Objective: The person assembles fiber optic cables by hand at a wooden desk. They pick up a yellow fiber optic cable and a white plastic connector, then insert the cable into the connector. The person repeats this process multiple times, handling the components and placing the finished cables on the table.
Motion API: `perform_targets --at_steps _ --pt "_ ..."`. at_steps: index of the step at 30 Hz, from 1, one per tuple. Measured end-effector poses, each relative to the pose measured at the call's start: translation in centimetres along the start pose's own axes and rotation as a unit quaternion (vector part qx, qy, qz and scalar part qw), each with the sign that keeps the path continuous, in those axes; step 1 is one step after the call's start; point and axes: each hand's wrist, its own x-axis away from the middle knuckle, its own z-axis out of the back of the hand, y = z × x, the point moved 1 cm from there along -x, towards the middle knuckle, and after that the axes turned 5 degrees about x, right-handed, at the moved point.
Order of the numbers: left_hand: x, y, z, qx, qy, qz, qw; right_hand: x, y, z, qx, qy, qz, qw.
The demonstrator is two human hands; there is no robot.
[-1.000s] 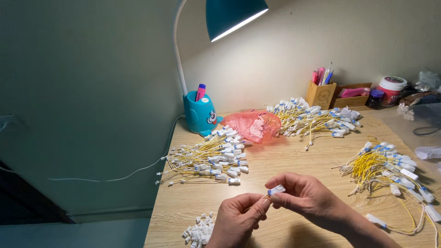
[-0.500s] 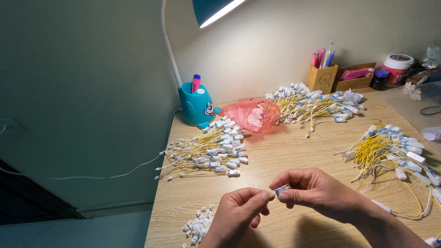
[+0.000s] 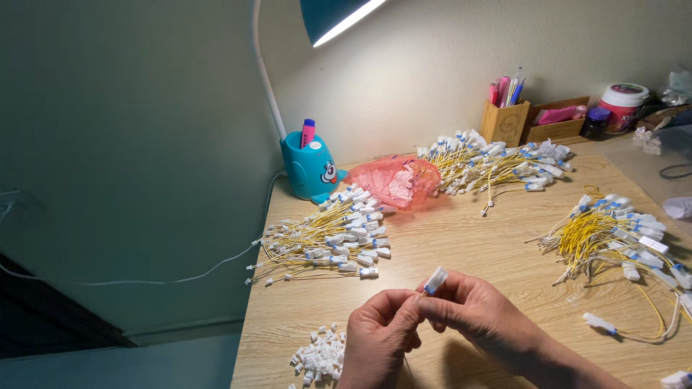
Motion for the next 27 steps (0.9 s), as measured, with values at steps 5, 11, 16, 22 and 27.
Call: perform_targets --at_steps 5,11,16,22,27 --pt "-0.5 -0.6 0.6 0.059 -0.044 0.017 0.997 0.2 -0.2 -0.5 -0.021 0.022 0.04 0.999" --pt "-0.6 -0.8 0.8 0.024 -0.06 0.04 0.997 0.3 -0.5 -0.2 0.08 0.077 0.084 0.99" --pt "-0.3 -0.4 0.2 -0.019 -0.01 0.022 1.0 0.6 0.3 -0.6 0.1 0.122 0.126 0.979" --pt "-0.4 -1.1 -0.2 -0.343 0.087 -0.261 0.898 1.2 -0.9 -2.0 0.365 0.207 0.342 0.841" --pt "-1.0 -2.0 0.0 -0.208 0.032 -0.139 0.968 -0.4 0.8 -1.0 0.118 0.242 0.132 0.954"
